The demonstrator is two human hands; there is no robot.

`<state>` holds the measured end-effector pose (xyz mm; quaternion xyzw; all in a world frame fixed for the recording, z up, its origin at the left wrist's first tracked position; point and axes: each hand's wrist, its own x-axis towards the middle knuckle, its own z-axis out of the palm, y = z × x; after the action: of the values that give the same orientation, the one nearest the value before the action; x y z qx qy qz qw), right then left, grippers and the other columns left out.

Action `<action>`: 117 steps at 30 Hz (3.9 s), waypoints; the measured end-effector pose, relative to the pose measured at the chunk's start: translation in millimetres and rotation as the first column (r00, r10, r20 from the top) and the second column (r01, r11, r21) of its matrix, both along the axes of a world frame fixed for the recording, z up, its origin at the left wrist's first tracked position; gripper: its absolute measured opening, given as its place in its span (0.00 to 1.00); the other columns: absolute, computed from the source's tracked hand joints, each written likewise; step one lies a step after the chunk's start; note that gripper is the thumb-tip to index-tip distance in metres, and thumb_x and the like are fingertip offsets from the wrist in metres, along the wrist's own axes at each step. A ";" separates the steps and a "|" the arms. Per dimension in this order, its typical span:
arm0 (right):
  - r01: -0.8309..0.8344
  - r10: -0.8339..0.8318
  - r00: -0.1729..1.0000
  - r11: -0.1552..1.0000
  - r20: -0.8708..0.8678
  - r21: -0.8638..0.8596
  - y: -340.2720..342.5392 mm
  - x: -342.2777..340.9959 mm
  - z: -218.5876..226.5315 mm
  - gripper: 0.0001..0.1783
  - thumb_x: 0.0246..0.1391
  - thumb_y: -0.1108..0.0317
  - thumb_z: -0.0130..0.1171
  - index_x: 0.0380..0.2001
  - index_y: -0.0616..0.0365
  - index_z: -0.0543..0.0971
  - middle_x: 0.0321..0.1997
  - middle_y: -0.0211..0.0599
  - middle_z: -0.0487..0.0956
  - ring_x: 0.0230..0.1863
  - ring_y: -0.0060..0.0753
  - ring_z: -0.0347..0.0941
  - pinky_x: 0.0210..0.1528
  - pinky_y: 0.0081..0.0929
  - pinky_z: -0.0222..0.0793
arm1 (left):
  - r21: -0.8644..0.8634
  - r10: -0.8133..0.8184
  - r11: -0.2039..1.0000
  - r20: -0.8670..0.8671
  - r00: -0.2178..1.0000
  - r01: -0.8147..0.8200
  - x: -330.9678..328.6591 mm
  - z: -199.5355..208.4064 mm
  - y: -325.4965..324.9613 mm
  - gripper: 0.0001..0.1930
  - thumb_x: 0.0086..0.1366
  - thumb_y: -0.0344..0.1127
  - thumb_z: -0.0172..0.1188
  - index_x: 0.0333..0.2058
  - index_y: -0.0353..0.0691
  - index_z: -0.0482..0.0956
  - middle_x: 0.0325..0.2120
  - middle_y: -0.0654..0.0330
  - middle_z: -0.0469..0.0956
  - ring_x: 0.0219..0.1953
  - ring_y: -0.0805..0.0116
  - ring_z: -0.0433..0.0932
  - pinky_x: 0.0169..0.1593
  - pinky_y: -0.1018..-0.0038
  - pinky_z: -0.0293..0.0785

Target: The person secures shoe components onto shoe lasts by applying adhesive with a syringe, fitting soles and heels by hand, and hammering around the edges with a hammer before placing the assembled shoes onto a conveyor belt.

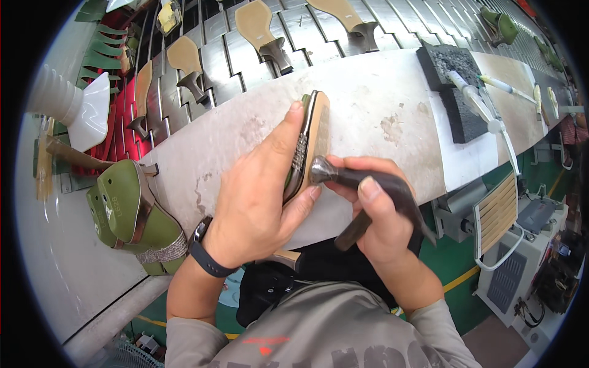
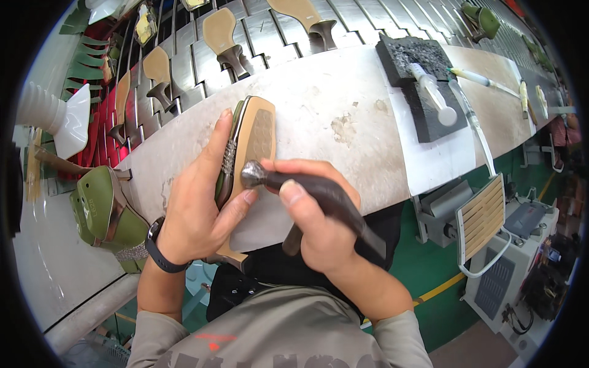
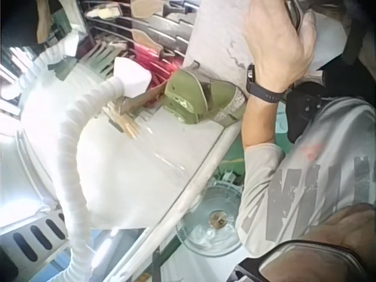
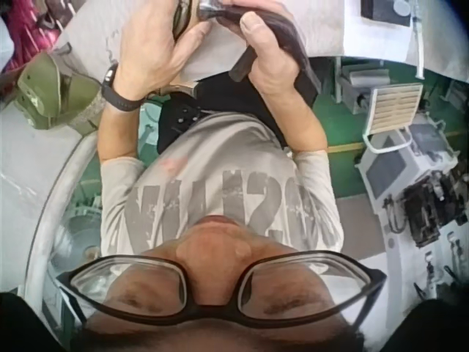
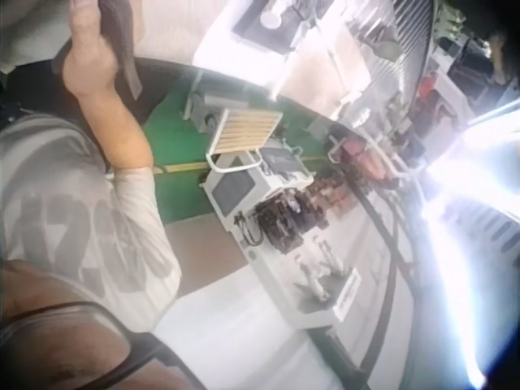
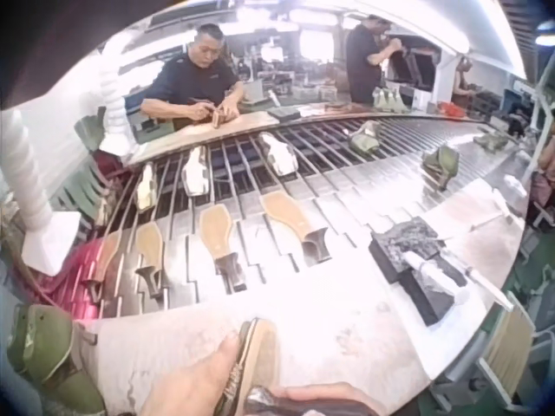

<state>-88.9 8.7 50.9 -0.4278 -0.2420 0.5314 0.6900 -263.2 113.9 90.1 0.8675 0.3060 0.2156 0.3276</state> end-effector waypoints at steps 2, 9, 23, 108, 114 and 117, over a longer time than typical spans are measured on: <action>-0.018 0.017 0.995 1.000 0.093 0.000 -3.8 -0.3 -6.4 0.18 0.68 0.68 0.59 0.54 0.71 0.78 0.58 0.50 0.85 0.53 0.27 0.81 0.58 0.26 0.75 | 0.049 -0.002 0.999 0.009 1.000 0.001 2.0 -0.9 2.9 0.50 0.57 0.25 0.69 0.76 0.29 0.54 0.63 0.32 0.72 0.60 0.32 0.77 0.61 0.55 0.75; -0.226 0.073 0.823 0.952 0.564 0.208 14.8 24.2 19.1 0.19 0.56 0.77 0.67 0.52 0.69 0.81 0.53 0.57 0.85 0.55 0.48 0.85 0.59 0.39 0.80 | 0.091 0.008 0.996 -0.046 0.999 -0.004 3.0 -2.5 2.6 0.53 0.51 0.25 0.71 0.76 0.30 0.55 0.64 0.32 0.71 0.51 0.39 0.81 0.53 0.56 0.77; -0.446 0.490 0.521 0.854 0.699 -0.267 83.5 61.2 88.2 0.18 0.53 0.75 0.67 0.47 0.71 0.82 0.50 0.55 0.87 0.52 0.41 0.85 0.58 0.34 0.78 | 0.045 0.042 0.998 -0.089 0.995 -0.038 -4.3 1.8 3.0 0.53 0.50 0.28 0.75 0.75 0.31 0.58 0.64 0.33 0.71 0.49 0.43 0.81 0.53 0.58 0.77; -0.359 0.334 0.554 0.922 0.762 -0.143 75.9 34.0 74.3 0.12 0.58 0.74 0.72 0.44 0.63 0.83 0.35 0.37 0.88 0.34 0.17 0.82 0.36 0.20 0.76 | -0.089 0.098 0.991 -0.031 0.995 -0.101 -19.8 -5.7 13.0 0.47 0.49 0.33 0.76 0.68 0.25 0.65 0.41 0.42 0.78 0.43 0.41 0.79 0.48 0.55 0.76; -0.122 0.086 0.711 0.993 0.698 0.002 113.0 30.8 48.4 0.09 0.62 0.70 0.68 0.40 0.65 0.84 0.36 0.33 0.86 0.39 0.19 0.80 0.43 0.21 0.76 | -0.134 0.101 0.984 -0.100 0.990 -0.114 -25.2 0.8 12.0 0.45 0.56 0.40 0.73 0.69 0.28 0.64 0.46 0.37 0.79 0.48 0.37 0.79 0.54 0.56 0.76; -0.052 0.104 0.848 0.992 0.519 -0.113 124.0 52.1 5.0 0.09 0.62 0.68 0.68 0.39 0.63 0.85 0.37 0.33 0.86 0.41 0.24 0.81 0.44 0.24 0.78 | -0.189 0.078 0.978 -0.075 0.994 -0.091 -31.8 0.2 17.5 0.45 0.57 0.39 0.72 0.70 0.29 0.63 0.51 0.34 0.78 0.53 0.40 0.80 0.57 0.60 0.76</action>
<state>-36.8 132.7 55.9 -0.5783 -0.4127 0.4331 0.5547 -295.0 131.4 90.3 0.8248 0.3729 0.1696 0.3897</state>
